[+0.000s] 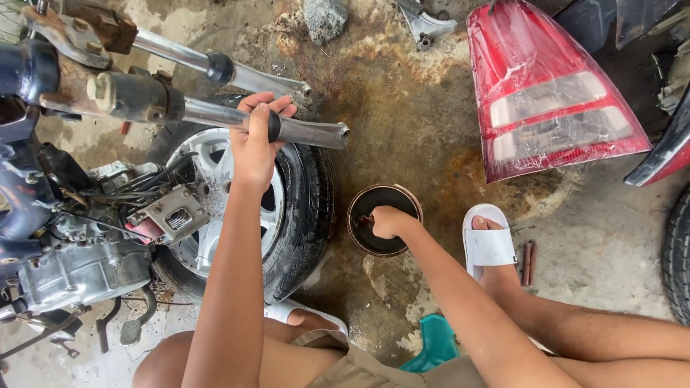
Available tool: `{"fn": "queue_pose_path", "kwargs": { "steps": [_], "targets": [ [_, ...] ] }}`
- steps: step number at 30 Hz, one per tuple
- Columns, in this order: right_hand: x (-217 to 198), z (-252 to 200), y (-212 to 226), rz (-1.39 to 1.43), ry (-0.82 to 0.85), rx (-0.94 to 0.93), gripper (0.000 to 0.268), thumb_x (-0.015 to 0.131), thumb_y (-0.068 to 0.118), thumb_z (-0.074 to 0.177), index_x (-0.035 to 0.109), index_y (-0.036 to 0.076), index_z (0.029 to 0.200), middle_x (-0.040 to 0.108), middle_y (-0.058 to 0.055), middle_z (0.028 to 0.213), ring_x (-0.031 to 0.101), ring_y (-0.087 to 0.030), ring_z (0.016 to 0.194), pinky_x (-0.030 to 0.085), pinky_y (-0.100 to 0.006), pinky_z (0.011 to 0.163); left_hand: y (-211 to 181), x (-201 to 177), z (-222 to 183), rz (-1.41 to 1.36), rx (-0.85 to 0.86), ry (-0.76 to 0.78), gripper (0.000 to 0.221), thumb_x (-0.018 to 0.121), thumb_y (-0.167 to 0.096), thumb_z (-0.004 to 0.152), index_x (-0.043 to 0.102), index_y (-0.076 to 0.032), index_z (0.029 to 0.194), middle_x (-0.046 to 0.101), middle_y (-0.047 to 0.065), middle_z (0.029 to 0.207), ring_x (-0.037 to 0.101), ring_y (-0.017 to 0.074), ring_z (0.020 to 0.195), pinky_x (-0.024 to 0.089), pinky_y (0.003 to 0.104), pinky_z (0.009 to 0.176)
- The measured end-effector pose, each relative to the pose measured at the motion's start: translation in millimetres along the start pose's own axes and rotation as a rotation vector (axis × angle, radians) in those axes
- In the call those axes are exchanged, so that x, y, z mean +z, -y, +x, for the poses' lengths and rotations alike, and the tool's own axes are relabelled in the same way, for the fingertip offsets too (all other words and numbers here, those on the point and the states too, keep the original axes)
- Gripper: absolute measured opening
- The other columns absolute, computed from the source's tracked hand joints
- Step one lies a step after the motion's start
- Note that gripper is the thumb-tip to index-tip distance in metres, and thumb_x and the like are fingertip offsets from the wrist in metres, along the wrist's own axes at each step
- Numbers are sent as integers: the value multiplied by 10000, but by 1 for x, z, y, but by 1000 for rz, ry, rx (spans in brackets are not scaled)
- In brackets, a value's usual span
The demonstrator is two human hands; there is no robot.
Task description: The person scrubs the motorcycle's front fork tubes with a wire brush, dipping it into a can of liquid. They then wipe the tubes with a cloth to remove dirt and grime.
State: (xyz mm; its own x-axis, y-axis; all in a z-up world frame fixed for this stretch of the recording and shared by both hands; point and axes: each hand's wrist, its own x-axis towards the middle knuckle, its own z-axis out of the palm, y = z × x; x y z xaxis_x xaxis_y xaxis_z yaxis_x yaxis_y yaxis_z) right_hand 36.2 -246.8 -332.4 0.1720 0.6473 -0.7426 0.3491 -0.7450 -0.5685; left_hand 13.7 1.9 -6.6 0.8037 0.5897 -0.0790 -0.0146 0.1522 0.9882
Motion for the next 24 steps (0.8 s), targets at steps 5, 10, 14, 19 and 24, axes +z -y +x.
{"fn": "queue_pose_path", "kwargs": {
  "steps": [5,10,14,19,24],
  "targets": [
    [-102,-147,90,295,-75,-134,332,572,77,802,737,-20,1072,737,-238,991,712,-397,955,570,-452,833,-8,6,-5,69,28,6,269,544,-362,1031,566,-158,1205,754,152,1163,737,242,1126,621,480,895],
    [-168,-202,136,675,-374,-370,56,617,-42,854,631,6,830,682,-168,696,672,-237,607,526,-317,561,-23,12,-2,287,-17,35,306,521,-462,1021,601,-204,1167,778,86,1070,717,232,1082,604,499,827],
    [-196,-196,166,637,-691,-403,225,582,-29,760,731,115,845,679,-96,691,639,-174,596,505,-295,515,-26,15,3,317,-88,32,337,560,-505,980,644,-214,1130,800,-13,989,718,117,973,604,384,744],
    [-216,-151,177,506,-812,-357,364,554,-2,767,802,197,943,703,-44,743,628,-189,600,506,-332,539,-15,15,16,311,-107,33,389,616,-539,955,723,-196,1104,784,51,1032,724,236,1032,623,470,733],
    [-206,-139,199,423,-842,-380,386,549,-21,888,745,78,1206,746,-249,1025,729,-449,941,602,-473,751,-6,21,27,247,-121,34,419,586,-450,979,776,-79,1024,781,120,996,717,218,969,625,395,695]
  ]
}}
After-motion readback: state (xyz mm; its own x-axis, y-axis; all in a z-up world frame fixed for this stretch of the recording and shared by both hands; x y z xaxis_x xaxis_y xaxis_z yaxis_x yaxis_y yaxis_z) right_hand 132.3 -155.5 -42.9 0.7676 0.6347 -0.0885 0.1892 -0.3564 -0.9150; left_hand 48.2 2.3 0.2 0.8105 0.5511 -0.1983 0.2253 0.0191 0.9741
